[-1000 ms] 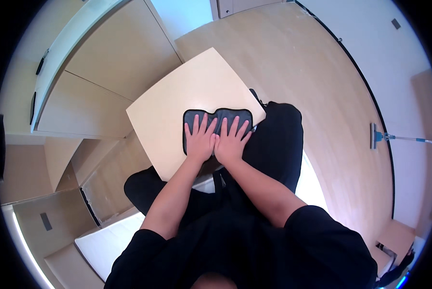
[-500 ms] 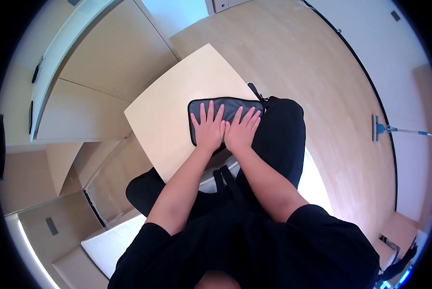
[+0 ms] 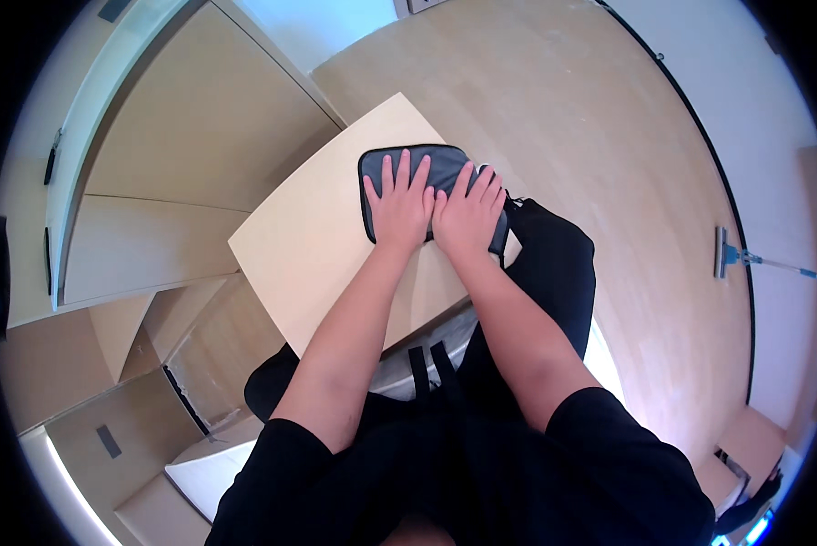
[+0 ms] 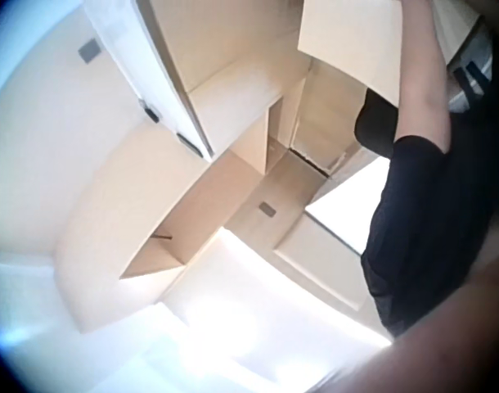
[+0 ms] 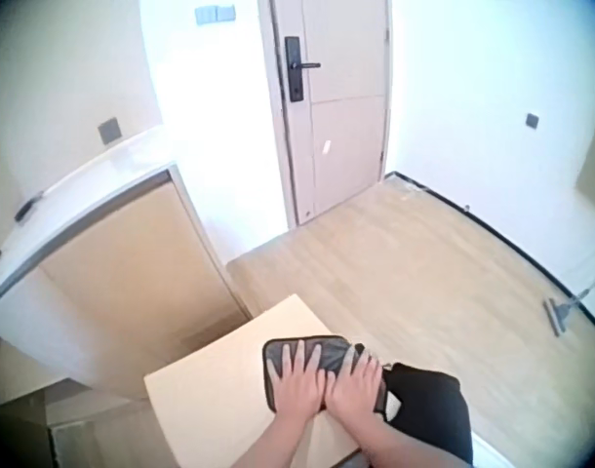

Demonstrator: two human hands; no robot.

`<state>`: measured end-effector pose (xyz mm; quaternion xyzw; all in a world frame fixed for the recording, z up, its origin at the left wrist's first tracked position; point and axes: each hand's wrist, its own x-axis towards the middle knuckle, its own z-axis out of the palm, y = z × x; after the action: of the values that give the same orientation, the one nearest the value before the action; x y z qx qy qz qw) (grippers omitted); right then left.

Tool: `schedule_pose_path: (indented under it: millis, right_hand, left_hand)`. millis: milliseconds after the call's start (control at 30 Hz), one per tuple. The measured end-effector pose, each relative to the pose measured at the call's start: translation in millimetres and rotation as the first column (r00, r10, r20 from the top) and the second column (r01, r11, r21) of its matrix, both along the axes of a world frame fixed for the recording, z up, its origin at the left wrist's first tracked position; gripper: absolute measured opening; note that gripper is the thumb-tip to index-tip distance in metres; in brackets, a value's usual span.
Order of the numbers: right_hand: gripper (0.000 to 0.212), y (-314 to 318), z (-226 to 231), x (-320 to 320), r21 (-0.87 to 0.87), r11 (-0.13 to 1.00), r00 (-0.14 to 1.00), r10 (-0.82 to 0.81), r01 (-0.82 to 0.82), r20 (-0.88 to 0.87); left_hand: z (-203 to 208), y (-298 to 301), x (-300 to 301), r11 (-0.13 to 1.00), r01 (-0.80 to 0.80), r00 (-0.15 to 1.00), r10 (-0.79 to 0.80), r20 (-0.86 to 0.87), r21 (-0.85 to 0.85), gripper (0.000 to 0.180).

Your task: The person wipes the surface of a small table using a green cloth. The person uses both hands to move the cloth across the entire tabletop multiple times.

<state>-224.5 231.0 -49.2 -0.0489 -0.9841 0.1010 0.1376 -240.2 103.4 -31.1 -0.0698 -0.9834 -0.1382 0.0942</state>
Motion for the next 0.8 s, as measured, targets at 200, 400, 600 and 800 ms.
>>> schedule_pose_path:
  millis: [200, 400, 600, 800]
  right_hand:
    - [0.075, -25, 1, -75, -0.030, 0.999, 0.997, 0.021, -0.019, 0.072]
    - [0.077, -53, 9, -135, -0.078, 0.990, 0.981, 0.126, -0.116, 0.145]
    - [0.077, -106, 10, -151, 0.041, 0.973, 0.971, 0.225, -0.229, 0.084]
    - [0.077, -208, 7, -91, -0.051, 0.878, 0.874, 0.479, -0.476, 0.079]
  left_hand:
    - [-7, -24, -67, 0.999, -0.045, 0.998, 0.043, -0.045, -0.022, 0.057]
    - [-8, -50, -114, 0.990, -0.139, 0.990, 0.139, 0.014, -0.019, 0.056]
    - [-3, -99, -112, 0.945, -0.317, 0.940, 0.324, 0.108, -0.079, 0.057]
    - [0, -195, -30, 0.877, -0.458, 0.857, 0.479, 0.193, -0.144, 0.059]
